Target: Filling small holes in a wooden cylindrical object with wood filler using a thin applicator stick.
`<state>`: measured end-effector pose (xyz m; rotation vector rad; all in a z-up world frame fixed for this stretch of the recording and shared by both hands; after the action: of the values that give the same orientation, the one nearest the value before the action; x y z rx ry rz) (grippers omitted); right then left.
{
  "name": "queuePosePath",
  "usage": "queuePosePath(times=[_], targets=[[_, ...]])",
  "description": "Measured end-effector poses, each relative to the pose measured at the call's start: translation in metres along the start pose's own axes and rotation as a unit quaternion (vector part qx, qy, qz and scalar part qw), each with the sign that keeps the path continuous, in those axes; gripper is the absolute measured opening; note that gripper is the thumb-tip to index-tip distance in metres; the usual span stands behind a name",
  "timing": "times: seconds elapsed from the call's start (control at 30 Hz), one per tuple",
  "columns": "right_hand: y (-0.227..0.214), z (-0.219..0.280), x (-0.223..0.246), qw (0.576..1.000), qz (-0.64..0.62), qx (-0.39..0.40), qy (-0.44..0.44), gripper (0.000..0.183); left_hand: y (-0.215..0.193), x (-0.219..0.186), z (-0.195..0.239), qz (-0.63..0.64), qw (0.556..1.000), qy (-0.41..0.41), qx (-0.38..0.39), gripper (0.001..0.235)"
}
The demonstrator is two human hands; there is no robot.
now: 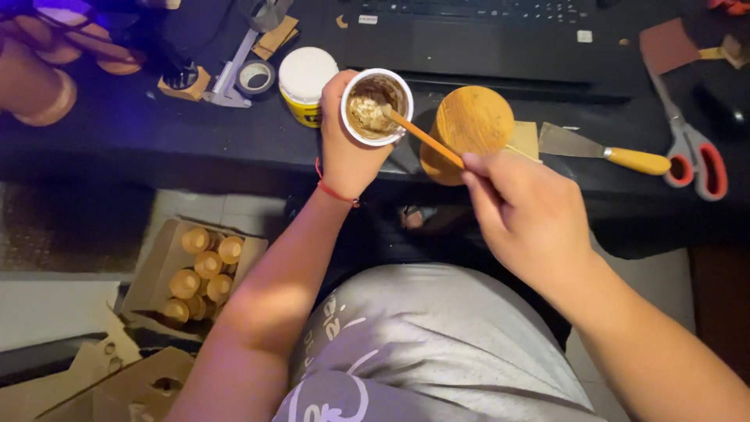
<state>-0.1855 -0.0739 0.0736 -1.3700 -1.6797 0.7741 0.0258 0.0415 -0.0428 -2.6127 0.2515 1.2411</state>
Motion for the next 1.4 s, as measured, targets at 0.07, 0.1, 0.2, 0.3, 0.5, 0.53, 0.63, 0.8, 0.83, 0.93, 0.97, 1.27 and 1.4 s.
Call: queuePosePath(times=[0.07, 0.1, 0.2, 0.3, 0.5, 0.53, 0.63, 0.8, 0.83, 0.93, 0.97, 1.27, 1.4], targets=[[-0.013, 0.009, -0.005, 1.0, -0.024, -0.001, 0.015, 0.013, 0.002, -0.007, -0.004, -0.006, 0.999, -0.022, 0.022, 0.09], [-0.019, 0.015, -0.01, 0.996, -0.051, 0.011, 0.066, 0.017, 0.005, -0.014, -0.008, -0.001, 0.998, -0.062, 0.03, 0.078], [-0.032, 0.027, -0.039, 0.99, -0.07, 0.027, 0.116, 0.02, 0.008, -0.021, -0.016, -0.027, 0.99, -0.122, 0.068, 0.068], [-0.044, 0.028, -0.062, 0.989, -0.072, 0.061, 0.113, 0.027, 0.01, -0.023, -0.019, -0.075, 0.977, -0.155, 0.124, 0.07], [-0.038, 0.03, -0.097, 0.996, -0.011, 0.09, -0.007, 0.041, 0.013, -0.036, -0.016, -0.134, 0.963, -0.168, 0.165, 0.078], [-0.036, 0.029, -0.101, 0.995, 0.008, 0.076, -0.067, 0.038, 0.013, -0.036, -0.014, -0.146, 0.963, -0.158, 0.16, 0.085], [-0.042, 0.019, -0.098, 0.992, 0.054, 0.103, -0.057, 0.033, 0.009, -0.037, -0.011, -0.138, 0.967, -0.153, 0.15, 0.092], [-0.041, 0.018, -0.108, 0.976, 0.137, 0.163, -0.038, 0.051, 0.005, -0.037, 0.018, -0.095, 0.984, -0.117, 0.094, 0.091], [-0.04, 0.02, -0.111, 0.973, 0.157, 0.161, -0.057, 0.056, 0.004, -0.036, 0.027, -0.06, 0.991, -0.093, 0.073, 0.091], [-0.037, 0.021, -0.116, 0.974, 0.16, 0.154, -0.046, 0.061, 0.005, -0.032, 0.052, -0.14, 0.987, 0.069, 0.037, 0.079], [-0.036, 0.022, -0.117, 0.974, 0.161, 0.153, -0.045, 0.061, 0.009, -0.046, 0.051, -0.139, 0.987, 0.07, 0.037, 0.079], [-0.036, 0.017, -0.123, 0.967, 0.199, 0.098, -0.128, 0.064, 0.054, -0.084, 0.011, 0.069, 0.958, -0.173, 0.219, 0.11], [-0.033, 0.013, -0.133, 0.959, 0.223, 0.055, -0.164, 0.058, 0.062, -0.073, 0.01, 0.022, 0.976, -0.122, 0.178, 0.08]])
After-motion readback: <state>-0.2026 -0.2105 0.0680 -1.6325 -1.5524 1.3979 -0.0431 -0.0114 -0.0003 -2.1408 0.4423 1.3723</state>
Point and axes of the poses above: each hand's wrist, its own z-axis away from the middle knuckle, its own y-axis out of the palm, x = y × z, the point moved 1 cm from there along -z, towards the middle knuckle, and after that the axes turned 5 degrees about -y, right-handed, at the moved point
